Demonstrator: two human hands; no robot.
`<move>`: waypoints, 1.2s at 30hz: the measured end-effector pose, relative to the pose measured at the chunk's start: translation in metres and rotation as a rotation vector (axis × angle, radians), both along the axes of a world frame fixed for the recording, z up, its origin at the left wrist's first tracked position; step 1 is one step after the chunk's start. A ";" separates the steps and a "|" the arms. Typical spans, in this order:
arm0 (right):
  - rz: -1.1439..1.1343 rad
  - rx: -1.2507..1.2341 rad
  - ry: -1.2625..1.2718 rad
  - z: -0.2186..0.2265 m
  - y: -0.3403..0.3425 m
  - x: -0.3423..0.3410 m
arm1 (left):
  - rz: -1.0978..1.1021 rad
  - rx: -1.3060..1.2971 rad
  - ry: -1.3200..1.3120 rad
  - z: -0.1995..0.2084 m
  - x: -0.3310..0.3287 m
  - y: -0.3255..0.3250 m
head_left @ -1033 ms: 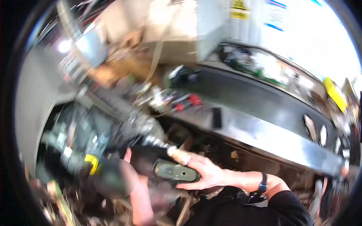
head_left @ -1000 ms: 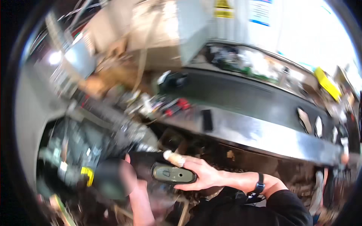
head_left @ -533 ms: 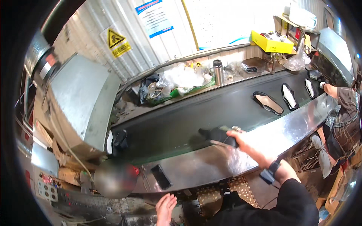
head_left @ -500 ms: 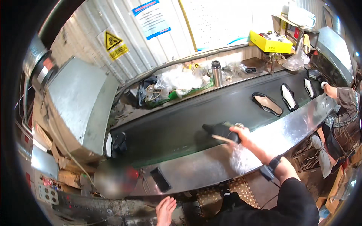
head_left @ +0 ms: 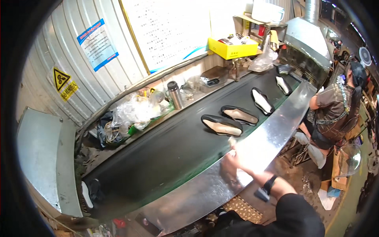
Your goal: The worker is processing shoes using a lasting machine and placing them on a conveyor belt.
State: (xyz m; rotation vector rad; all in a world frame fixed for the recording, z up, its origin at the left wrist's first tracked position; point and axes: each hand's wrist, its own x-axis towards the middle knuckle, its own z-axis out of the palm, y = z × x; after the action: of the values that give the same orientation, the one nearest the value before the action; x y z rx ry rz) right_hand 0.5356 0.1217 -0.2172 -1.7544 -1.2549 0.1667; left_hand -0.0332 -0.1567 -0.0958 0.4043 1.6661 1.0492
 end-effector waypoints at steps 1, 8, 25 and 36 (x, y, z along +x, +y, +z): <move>0.205 -0.371 0.256 0.054 -0.029 -0.060 | 0.038 -0.034 0.005 0.003 -0.013 0.001; 0.440 -0.206 -0.628 0.043 -0.150 -0.098 | -0.091 0.240 0.019 -0.019 0.010 0.111; 0.252 -0.380 -0.498 0.030 -0.116 -0.032 | 0.235 0.345 0.413 0.030 -0.011 0.068; 0.270 -0.382 -0.489 0.030 -0.113 -0.031 | 0.293 0.262 0.388 0.042 -0.017 0.061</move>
State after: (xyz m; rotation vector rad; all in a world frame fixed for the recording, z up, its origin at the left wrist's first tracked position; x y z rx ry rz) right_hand 0.5044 0.0092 -0.1873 -2.0144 -1.9188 0.1435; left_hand -0.0502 -0.0961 -0.0539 0.5745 1.9770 1.4882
